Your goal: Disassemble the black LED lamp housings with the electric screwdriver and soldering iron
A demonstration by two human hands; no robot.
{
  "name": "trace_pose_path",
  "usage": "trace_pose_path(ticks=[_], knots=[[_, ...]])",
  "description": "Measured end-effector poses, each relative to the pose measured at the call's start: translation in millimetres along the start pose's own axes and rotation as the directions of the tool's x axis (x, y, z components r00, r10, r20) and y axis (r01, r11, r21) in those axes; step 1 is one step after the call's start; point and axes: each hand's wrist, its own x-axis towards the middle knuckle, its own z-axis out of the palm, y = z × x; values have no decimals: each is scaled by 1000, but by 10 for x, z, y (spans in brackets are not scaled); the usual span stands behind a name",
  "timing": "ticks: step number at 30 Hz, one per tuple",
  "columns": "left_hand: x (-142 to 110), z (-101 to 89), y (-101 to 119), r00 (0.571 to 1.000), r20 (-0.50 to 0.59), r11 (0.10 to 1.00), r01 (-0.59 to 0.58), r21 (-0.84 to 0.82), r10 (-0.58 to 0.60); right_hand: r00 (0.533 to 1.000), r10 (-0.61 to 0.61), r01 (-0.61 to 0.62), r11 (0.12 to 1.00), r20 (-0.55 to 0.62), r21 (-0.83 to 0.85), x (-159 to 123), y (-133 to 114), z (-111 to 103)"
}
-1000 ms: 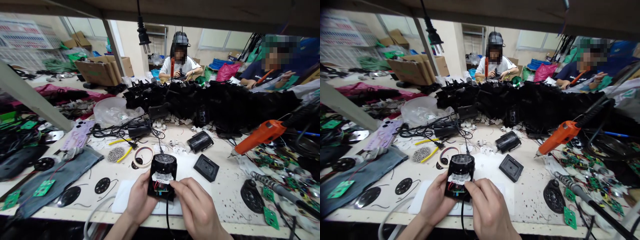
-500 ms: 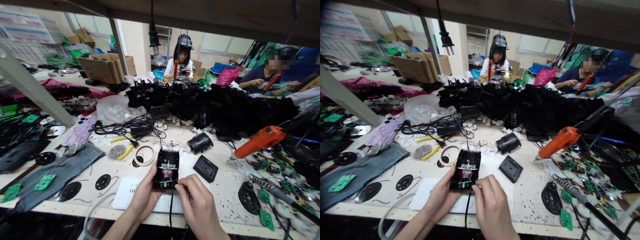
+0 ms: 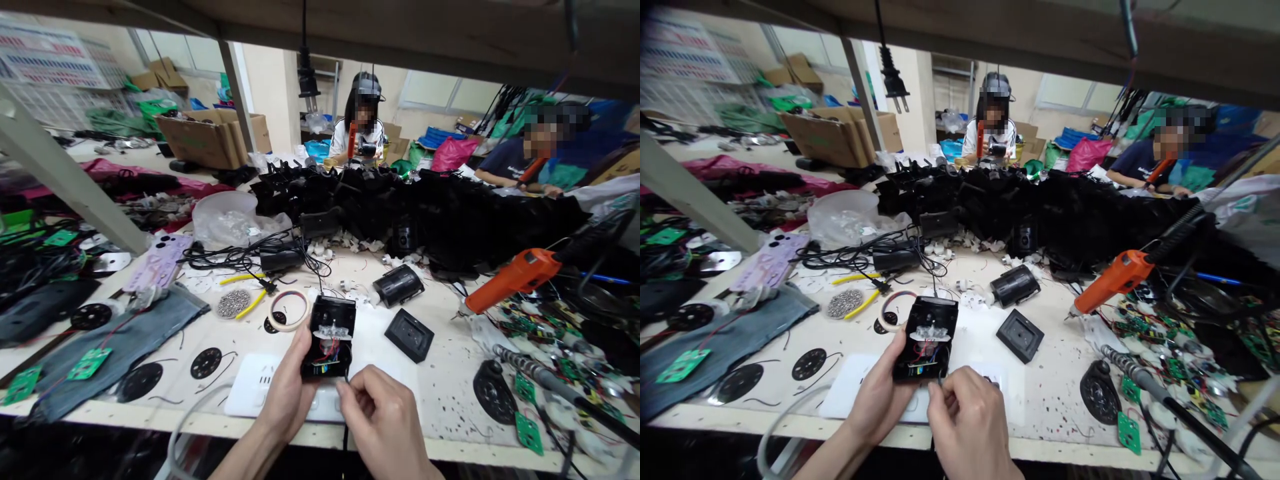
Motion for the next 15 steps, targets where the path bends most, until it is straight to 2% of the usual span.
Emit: trace_pose_path(ticks=[4, 7, 9, 12, 15], knots=[[26, -22, 2, 996, -16, 993, -84, 86, 86, 998, -56, 56, 988, -4, 145, 14, -25, -96], [43, -2, 23, 996, -41, 995, -78, 67, 81, 996, -82, 91, 960, -47, 264, 16, -36, -143], [53, 34, 51, 995, -96, 999, -36, 25, 39, 994, -92, 107, 947, -64, 302, -1, -25, -156], [78, 87, 109, 983, -172, 997, 57, -45, -64, 992, -115, 123, 956, -43, 268, -54, 22, -157], [122, 111, 163, 977, -171, 990, 115, -81, -127, 990, -143, 139, 970, 5, 199, -120, 81, -139]])
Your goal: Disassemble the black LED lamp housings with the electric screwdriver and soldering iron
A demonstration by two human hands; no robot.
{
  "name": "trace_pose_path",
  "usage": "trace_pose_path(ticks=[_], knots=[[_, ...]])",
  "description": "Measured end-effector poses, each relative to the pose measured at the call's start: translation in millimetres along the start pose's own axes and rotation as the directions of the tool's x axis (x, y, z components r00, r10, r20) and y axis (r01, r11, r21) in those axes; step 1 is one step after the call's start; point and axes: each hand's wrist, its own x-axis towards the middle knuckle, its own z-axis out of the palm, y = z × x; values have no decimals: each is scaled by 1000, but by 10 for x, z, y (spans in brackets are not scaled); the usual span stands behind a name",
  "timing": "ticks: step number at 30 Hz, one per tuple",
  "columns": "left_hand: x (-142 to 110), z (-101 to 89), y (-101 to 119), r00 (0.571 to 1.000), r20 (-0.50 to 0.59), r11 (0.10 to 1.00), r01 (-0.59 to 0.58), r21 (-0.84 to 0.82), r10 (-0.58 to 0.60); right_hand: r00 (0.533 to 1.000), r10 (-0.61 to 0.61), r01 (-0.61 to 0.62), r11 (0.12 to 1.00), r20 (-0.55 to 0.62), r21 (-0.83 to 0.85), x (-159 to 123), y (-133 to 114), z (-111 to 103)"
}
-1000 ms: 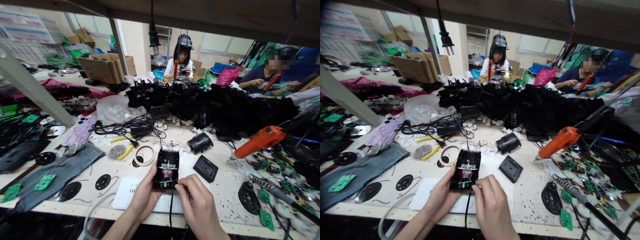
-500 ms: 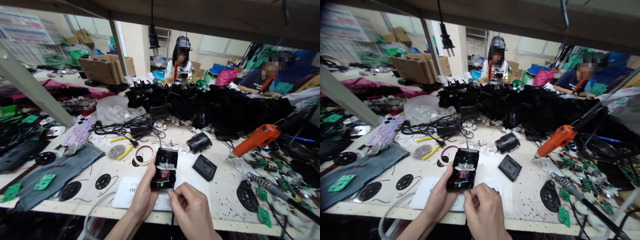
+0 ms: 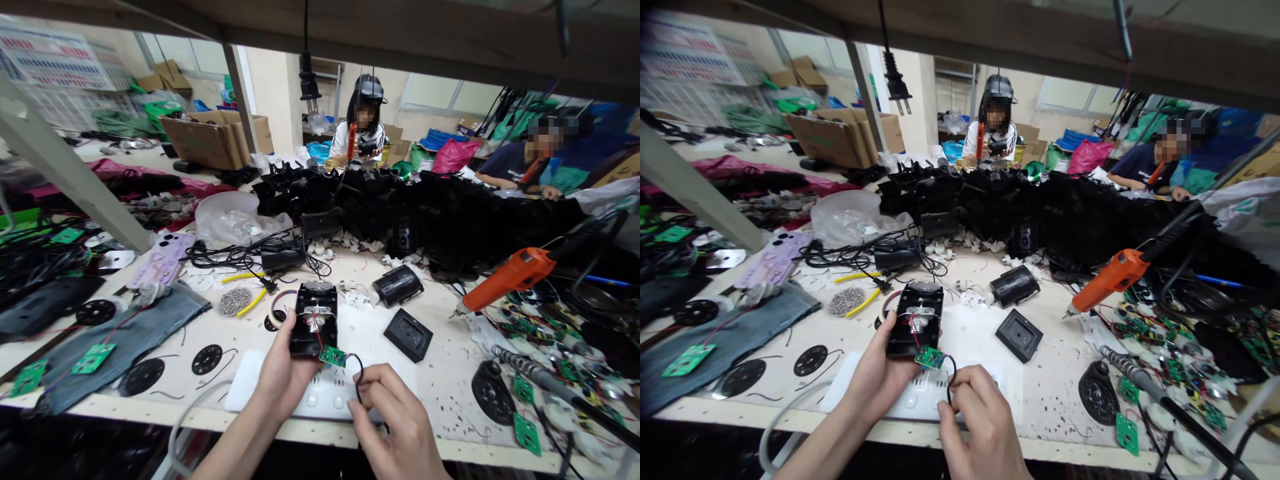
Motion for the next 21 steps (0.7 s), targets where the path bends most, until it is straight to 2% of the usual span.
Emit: trace_pose_path(ticks=[5, 11, 16, 21], knots=[[50, 48, 56, 999, 43, 1000, -16, -19, 17, 996, -55, 62, 991, 66, -122, -67, 61, 48], [74, 101, 67, 1000, 29, 1000, -2, -15, 3, 972, -156, 202, 937, 176, -286, -74, 121, 86], [112, 69, 64, 1000, 3, 1000, 24, -2, -24, 962, -148, 226, 902, 230, -368, -92, 156, 119], [104, 83, 82, 999, 23, 999, 42, -3, -42, 953, -119, 241, 858, 279, -454, -81, 161, 152]])
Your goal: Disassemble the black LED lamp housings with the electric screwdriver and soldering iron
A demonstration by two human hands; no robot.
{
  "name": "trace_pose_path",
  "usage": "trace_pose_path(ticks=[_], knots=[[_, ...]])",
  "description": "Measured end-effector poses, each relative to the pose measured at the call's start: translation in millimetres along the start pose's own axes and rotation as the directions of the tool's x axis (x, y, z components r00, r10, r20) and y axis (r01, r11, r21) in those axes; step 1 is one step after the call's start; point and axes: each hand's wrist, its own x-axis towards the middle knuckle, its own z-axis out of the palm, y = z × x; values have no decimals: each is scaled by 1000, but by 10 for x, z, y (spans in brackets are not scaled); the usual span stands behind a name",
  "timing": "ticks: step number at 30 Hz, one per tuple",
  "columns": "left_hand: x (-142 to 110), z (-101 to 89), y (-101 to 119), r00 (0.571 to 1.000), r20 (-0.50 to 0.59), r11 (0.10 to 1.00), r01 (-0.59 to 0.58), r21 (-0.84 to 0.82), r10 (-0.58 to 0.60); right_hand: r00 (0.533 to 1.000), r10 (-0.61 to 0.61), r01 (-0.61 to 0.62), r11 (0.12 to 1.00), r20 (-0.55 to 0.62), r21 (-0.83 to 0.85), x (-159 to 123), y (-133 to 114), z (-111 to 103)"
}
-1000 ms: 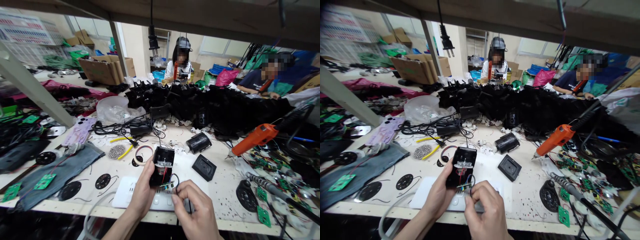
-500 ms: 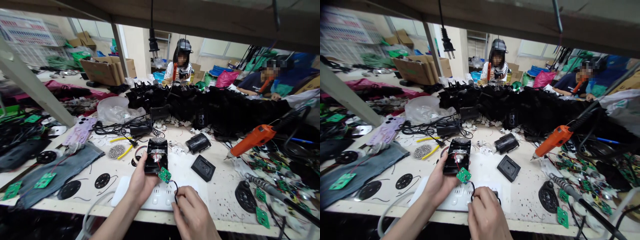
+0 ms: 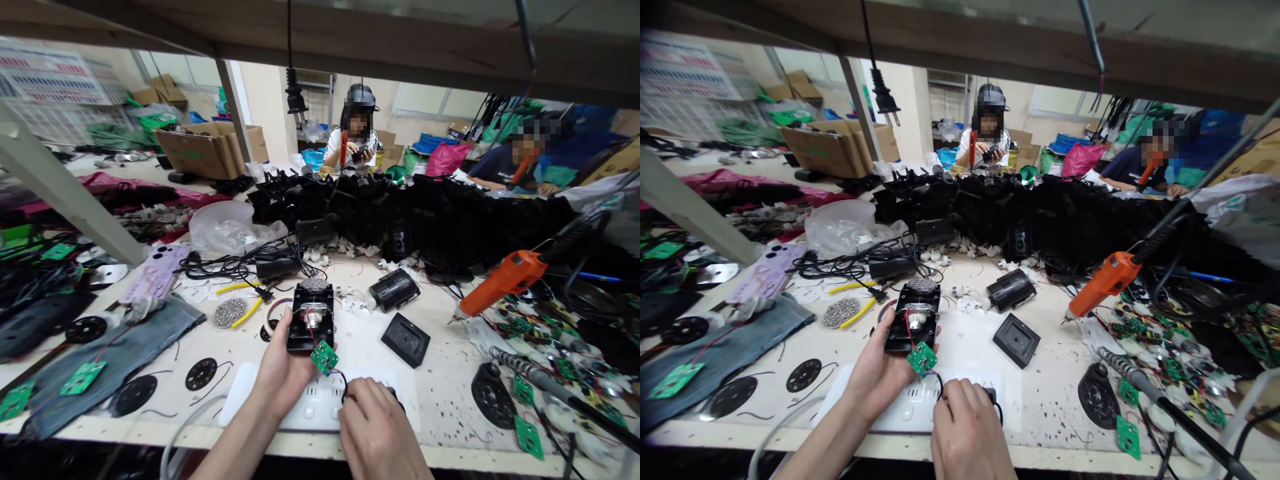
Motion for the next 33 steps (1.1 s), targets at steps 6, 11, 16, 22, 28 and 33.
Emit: trace_pose_path(ticks=[6, 11, 16, 22, 28, 33], knots=[[5, -3, 11, 1000, 5, 1000, 0, -4, 0, 1000, -21, 21, 999, -16, -42, 28, -16, 13], [31, -36, 7, 1000, 1, 1000, 9, -8, -9, 999, -10, 9, 999, -34, -34, 10, -17, 46], [38, -35, 6, 999, -10, 999, 31, -21, -31, 998, -7, 5, 1000, -69, -31, 6, -23, 65], [66, -24, -2, 997, -61, 998, 37, -54, -40, 997, -20, 19, 1000, -76, -10, 11, -18, 83], [71, -37, -21, 995, -82, 998, 55, -38, -57, 995, -36, 33, 999, -91, -35, -1, -11, 93], [22, -34, -47, 999, -39, 999, 33, -3, -33, 997, -63, 60, 996, -48, -67, -56, 30, 167]])
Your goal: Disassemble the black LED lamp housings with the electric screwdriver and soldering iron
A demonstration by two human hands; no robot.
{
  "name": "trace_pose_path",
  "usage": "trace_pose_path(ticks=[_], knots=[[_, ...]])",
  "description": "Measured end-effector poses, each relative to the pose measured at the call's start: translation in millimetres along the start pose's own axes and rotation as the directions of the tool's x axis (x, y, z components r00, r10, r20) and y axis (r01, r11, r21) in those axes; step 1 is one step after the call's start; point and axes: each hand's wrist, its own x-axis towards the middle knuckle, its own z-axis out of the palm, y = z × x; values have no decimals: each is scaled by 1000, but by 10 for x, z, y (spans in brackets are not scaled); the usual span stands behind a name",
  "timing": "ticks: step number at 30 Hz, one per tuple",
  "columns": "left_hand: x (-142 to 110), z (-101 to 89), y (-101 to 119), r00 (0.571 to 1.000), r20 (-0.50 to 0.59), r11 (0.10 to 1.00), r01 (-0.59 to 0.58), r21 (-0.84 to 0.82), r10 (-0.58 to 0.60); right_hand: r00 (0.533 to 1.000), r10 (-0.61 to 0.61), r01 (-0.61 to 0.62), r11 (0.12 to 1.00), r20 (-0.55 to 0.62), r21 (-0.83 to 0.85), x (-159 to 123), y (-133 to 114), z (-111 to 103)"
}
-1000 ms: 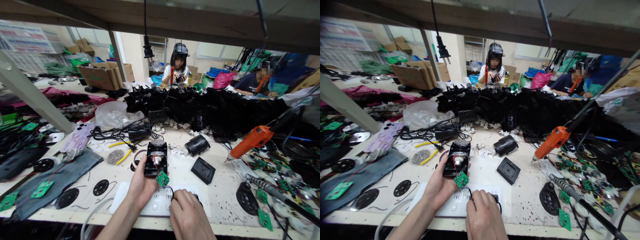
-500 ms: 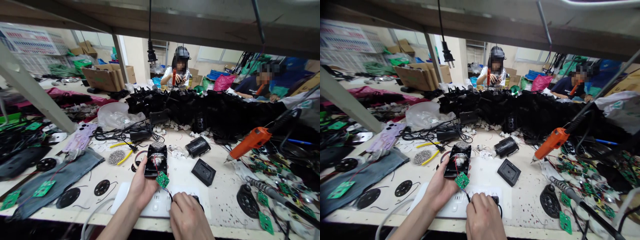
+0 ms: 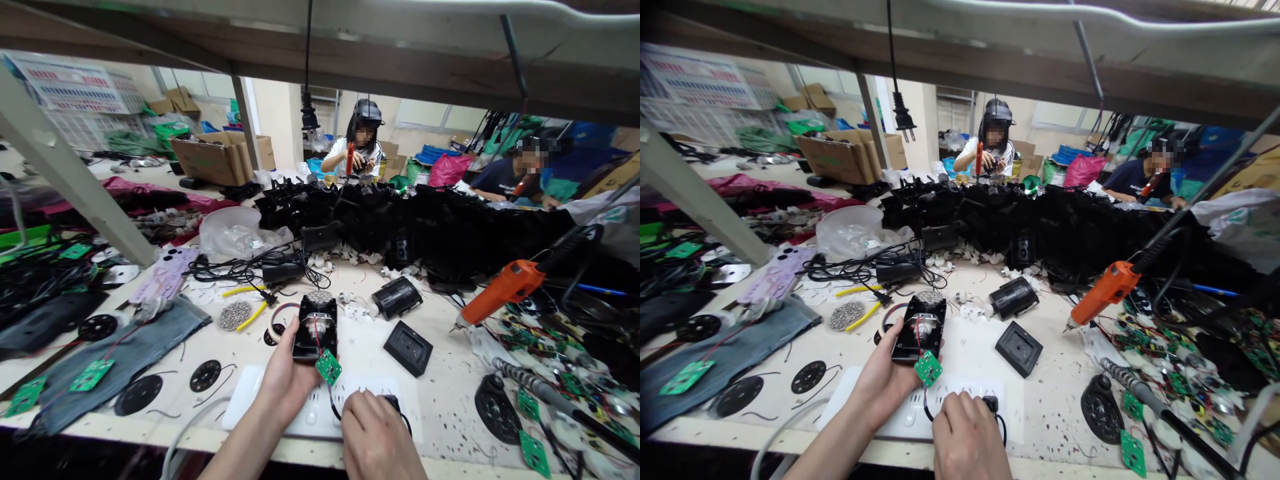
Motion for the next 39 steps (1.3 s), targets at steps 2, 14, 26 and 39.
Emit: trace_pose_path(ticks=[2, 14, 26, 39], knots=[[-30, 5, -18, 1000, 3, 1000, -30, 5, 30, 1000, -11, 11, 1000, 5, -15, -28, 12, 31], [-84, -103, -113, 1000, 15, 994, -14, 109, 13, 984, 130, -167, 918, 123, 361, 193, 173, -572], [-113, -15, -150, 1000, 3, 997, 10, 71, -10, 963, 248, -190, 898, -102, 396, 486, 173, -440], [-94, 22, -102, 999, 22, 998, 35, 49, -36, 962, 271, -236, 873, -22, 426, 305, 99, -391]])
